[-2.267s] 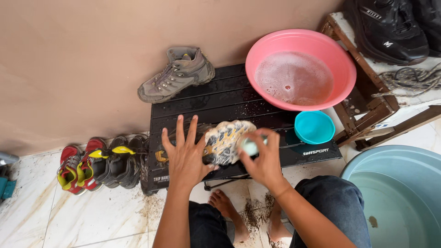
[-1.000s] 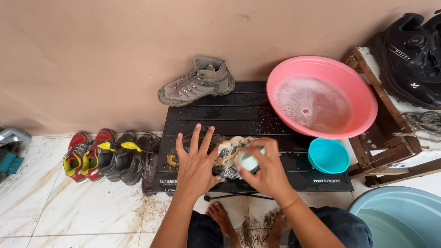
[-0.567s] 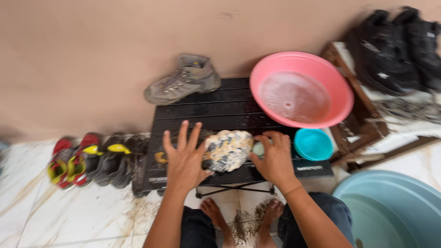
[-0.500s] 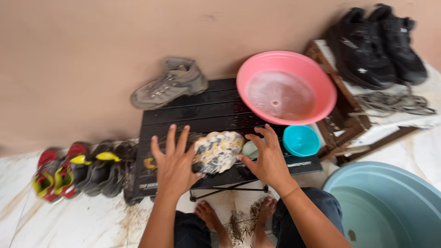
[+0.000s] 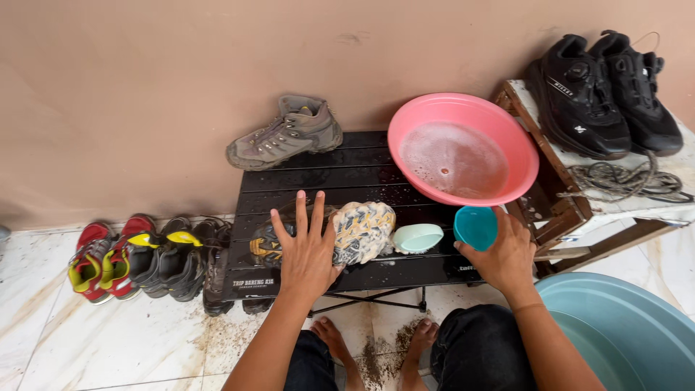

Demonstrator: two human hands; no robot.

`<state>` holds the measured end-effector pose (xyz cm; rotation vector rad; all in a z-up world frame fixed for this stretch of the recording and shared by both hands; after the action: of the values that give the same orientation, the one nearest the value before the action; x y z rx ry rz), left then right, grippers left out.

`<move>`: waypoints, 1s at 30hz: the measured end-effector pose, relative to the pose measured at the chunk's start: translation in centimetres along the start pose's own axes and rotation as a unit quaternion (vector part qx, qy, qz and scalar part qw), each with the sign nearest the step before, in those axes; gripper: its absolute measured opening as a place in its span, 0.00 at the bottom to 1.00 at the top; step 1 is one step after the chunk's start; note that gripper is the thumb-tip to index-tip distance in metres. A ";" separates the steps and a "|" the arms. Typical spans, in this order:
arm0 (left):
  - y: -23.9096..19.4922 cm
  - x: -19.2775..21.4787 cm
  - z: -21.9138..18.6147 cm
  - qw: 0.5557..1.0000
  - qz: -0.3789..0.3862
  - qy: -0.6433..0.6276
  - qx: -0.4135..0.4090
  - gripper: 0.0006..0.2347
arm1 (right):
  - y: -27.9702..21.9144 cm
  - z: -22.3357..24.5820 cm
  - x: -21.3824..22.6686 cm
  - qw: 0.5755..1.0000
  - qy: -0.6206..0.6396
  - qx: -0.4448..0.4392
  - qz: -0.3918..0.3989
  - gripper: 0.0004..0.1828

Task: The person removes the laces from a pair of hiking boots and places them aside. They then pour soapy water from a cup onto the boots and scrub the exterior with a bar of soap, focusing on the laces and sides.

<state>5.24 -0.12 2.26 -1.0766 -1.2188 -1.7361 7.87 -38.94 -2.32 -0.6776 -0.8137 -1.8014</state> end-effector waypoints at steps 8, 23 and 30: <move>3.2 1.5 2.4 0.995 0.071 -0.041 -0.057 0.43 | -1.1 7.3 2.9 0.995 0.033 0.089 0.028 0.60; 7.0 -0.2 3.1 0.977 0.188 -0.059 -0.077 0.47 | 0.0 23.5 0.8 0.965 -0.005 0.228 0.129 0.54; 7.2 0.8 2.9 0.974 0.205 -0.053 -0.076 0.49 | -1.0 24.5 1.5 0.959 0.000 0.234 0.161 0.56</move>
<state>12.06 0.66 5.97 -1.4148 -0.8555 -1.4826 8.36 -20.29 13.69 -0.4637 -1.0203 -1.2521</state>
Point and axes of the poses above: each hand's wrist, its own y-axis towards the middle knuckle, its own x-axis out of the back of the hand, z = x × y, the point moved 6 cm from there along y, towards the middle knuckle, and after that the axes turned 12 degrees about y, right-handed, at the moved point
